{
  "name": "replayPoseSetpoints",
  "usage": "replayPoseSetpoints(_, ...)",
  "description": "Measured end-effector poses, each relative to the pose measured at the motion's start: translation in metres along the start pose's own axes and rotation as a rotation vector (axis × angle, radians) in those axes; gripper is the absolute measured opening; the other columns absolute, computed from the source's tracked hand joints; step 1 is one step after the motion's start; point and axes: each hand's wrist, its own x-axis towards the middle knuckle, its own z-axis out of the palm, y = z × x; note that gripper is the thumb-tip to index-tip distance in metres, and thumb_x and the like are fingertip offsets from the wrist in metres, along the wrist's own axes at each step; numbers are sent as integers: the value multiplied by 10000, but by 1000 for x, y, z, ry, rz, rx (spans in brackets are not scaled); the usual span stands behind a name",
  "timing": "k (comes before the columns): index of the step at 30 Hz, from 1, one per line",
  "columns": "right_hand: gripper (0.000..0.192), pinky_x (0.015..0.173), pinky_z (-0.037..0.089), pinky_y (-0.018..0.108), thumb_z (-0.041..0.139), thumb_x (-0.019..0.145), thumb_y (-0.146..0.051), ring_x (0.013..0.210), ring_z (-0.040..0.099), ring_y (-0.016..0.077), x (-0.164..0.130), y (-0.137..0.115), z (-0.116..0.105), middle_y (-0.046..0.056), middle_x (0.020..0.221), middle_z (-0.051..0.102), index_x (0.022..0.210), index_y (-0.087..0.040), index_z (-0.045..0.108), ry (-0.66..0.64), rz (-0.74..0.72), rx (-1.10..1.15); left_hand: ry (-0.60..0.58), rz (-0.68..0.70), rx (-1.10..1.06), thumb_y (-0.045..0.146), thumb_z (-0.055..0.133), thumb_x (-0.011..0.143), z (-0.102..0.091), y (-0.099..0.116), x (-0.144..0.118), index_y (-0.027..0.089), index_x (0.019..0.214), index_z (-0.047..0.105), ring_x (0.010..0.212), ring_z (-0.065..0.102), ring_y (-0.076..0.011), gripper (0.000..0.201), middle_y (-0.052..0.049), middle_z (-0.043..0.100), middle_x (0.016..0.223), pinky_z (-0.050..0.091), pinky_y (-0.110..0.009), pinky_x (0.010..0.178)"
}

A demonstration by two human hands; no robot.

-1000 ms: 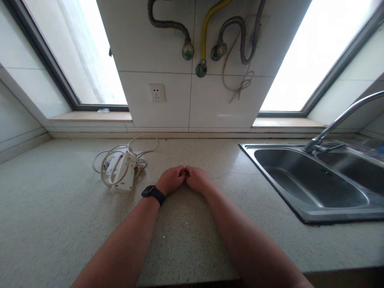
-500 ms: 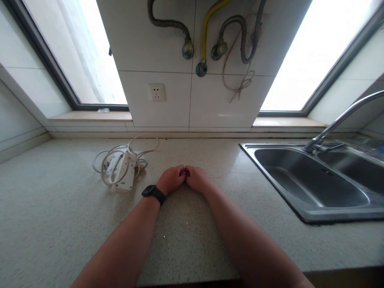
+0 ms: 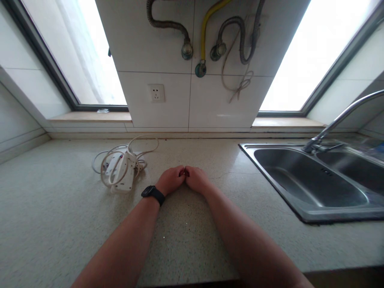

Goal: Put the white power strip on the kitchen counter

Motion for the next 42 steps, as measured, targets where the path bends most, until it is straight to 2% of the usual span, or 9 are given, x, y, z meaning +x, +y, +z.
replayPoseSetpoints(27, 220, 697, 371, 283, 474, 861, -238, 916, 636, 212, 0, 1, 2, 68, 1005, 713, 993, -234, 651, 30, -16, -13, 3, 8, 10, 226, 467, 850, 0, 0, 0, 200, 822, 570, 690, 551, -165, 110, -31, 641, 762, 308, -279, 611)
replayPoseSetpoints(34, 250, 746, 382, 283, 466, 880, -236, 963, 625, 209, -1, 0, 0, 75, 1057, 702, 1046, -236, 654, 2, -5, -6, -11, -9, 6, 223, 472, 848, -2, 2, 0, 201, 870, 597, 727, 576, -173, 129, -39, 661, 802, 319, -281, 621)
replayPoseSetpoints(42, 235, 713, 377, 280, 469, 868, -237, 925, 633, 211, 0, 2, 2, 71, 1012, 710, 1011, -237, 655, 28, -15, 6, 4, 4, -3, 228, 463, 842, 1, -1, 0, 203, 844, 585, 698, 550, -169, 124, -35, 640, 769, 308, -279, 617)
